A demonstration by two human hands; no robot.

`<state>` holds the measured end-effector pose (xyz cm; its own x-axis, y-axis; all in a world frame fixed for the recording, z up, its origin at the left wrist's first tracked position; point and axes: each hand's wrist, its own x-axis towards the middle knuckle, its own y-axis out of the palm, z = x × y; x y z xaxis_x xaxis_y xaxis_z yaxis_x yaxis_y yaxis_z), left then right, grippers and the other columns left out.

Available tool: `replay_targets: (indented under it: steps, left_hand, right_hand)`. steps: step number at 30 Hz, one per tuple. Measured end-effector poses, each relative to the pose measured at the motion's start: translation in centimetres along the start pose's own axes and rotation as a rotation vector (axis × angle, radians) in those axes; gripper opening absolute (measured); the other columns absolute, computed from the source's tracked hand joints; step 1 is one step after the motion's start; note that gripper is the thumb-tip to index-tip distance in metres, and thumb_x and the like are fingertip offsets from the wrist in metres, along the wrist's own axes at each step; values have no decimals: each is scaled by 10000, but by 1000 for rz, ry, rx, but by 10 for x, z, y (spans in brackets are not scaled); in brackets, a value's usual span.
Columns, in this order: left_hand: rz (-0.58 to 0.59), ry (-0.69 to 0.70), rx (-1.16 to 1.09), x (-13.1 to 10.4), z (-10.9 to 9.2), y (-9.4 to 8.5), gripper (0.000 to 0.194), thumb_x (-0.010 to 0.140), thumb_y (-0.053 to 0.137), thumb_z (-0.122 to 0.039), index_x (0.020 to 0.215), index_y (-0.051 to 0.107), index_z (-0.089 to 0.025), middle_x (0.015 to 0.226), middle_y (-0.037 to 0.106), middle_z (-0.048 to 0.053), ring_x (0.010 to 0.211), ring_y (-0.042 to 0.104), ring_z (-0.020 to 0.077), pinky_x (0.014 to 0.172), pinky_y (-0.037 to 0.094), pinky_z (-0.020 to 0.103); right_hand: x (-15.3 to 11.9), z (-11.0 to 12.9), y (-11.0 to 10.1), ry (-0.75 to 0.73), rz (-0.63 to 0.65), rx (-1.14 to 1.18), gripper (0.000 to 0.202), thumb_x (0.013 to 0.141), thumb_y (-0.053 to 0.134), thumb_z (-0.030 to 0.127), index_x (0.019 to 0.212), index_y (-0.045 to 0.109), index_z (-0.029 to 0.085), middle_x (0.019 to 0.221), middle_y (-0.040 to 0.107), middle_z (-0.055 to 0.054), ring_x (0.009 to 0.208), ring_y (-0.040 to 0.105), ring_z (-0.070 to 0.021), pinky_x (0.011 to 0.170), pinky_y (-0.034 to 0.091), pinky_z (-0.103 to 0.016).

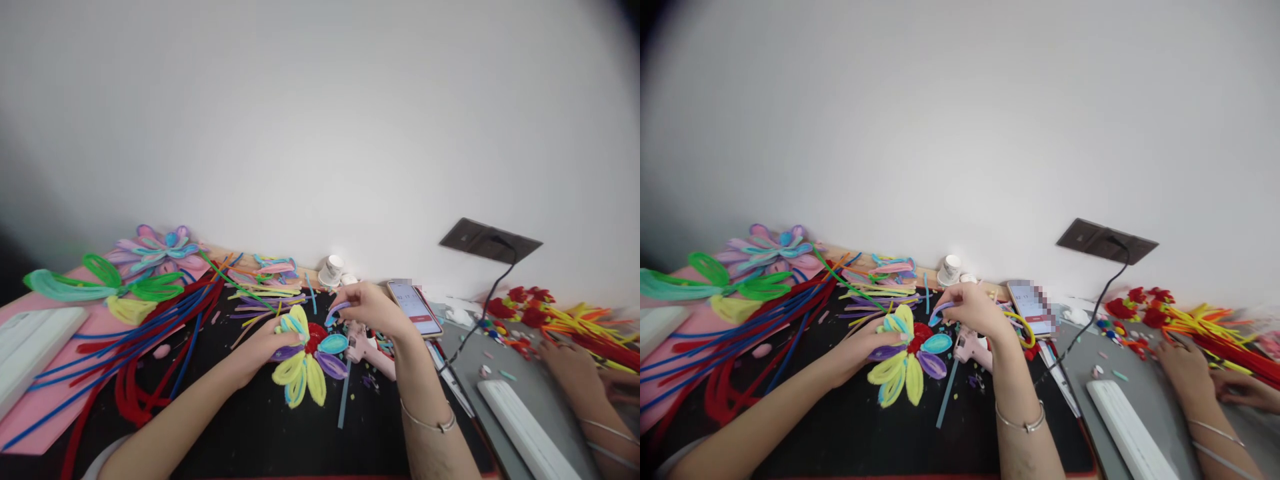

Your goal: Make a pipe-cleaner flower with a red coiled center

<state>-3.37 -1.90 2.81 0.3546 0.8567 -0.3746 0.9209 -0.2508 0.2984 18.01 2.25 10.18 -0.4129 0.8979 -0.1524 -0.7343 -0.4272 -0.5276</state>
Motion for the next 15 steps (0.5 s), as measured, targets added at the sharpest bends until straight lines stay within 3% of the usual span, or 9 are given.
replay_targets:
  steps: [5, 15]
  left_hand:
    - [30, 136, 141, 1, 1, 1, 227, 678, 705, -322, 832, 650, -164, 781, 701, 9, 809, 648, 230, 784, 461, 333]
    - [42, 141, 220, 8, 11, -3, 254, 681, 711, -313, 873, 625, -171, 819, 684, 10, 803, 633, 207, 759, 469, 324]
  right_hand:
    - [-5, 8, 10, -10, 22, -158, 171, 639, 551, 67, 713, 675, 158, 619, 650, 1, 582, 610, -123, 521, 452, -210]
    - [8, 8, 26, -71, -24, -364, 131, 607, 597, 27, 639, 583, 154, 595, 572, 33, 571, 525, -88, 518, 369, -183]
